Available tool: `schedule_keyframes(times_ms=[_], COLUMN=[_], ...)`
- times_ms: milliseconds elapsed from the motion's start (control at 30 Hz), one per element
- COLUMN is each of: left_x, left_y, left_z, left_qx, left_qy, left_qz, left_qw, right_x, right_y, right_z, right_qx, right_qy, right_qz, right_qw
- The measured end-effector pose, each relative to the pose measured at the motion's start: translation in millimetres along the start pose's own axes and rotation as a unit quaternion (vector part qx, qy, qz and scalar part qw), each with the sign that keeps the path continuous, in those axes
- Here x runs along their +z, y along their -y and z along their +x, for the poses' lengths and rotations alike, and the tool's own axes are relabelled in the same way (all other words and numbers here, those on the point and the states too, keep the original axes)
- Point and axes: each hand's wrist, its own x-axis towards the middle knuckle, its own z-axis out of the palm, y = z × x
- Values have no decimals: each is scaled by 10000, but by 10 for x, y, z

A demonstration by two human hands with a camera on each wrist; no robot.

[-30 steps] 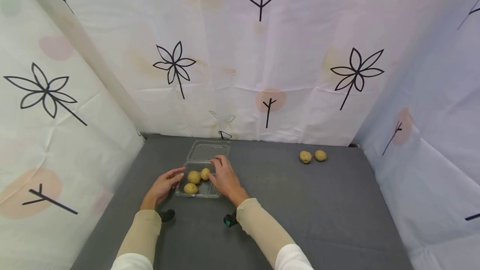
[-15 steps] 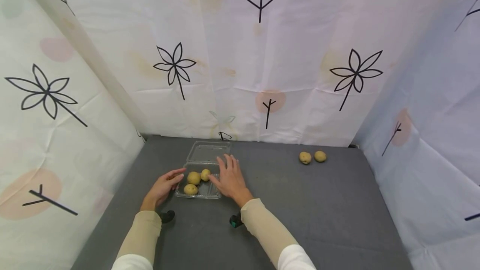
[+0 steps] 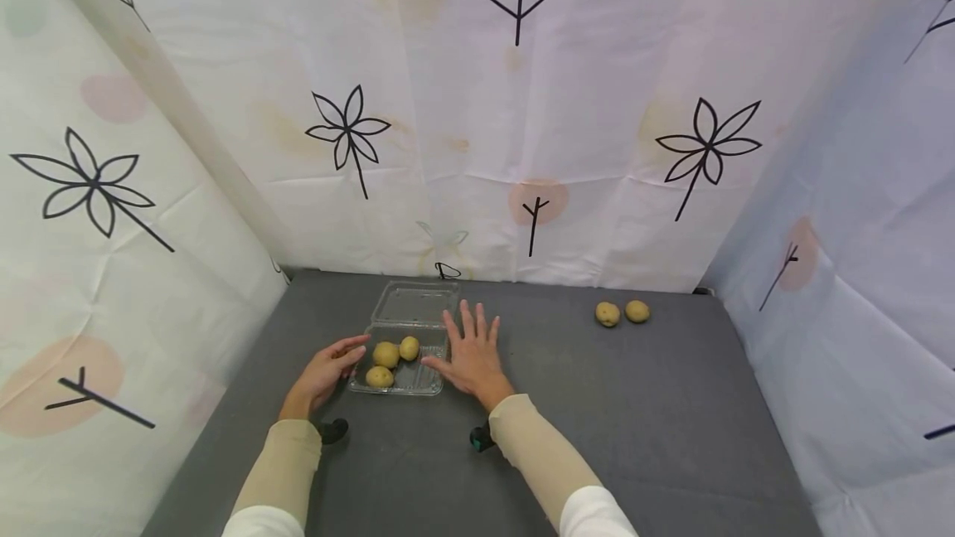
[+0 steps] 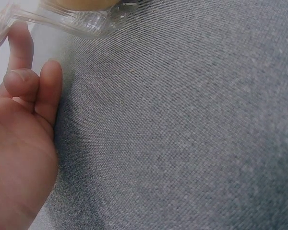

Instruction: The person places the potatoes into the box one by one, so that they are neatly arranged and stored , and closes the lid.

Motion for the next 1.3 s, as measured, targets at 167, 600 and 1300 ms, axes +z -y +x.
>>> schedule_keyframes(times_ms=[167, 600, 1300], left_x=[15, -22, -25], left_y=[11, 35, 47], left_z=[7, 19, 51], left_qx=[23, 18, 49], left_qy=[10, 56, 47], left_qz=[35, -6, 33], left_qw=[10000, 10000, 10000], right_x=[-38, -97, -221], right_y=[-49, -173, -528], right_z=[-32, -72, -184], right_qx=[83, 274, 425], right_qy=[35, 13, 48], right_qz=[-58, -155, -500], right_qw=[9999, 9995, 9978])
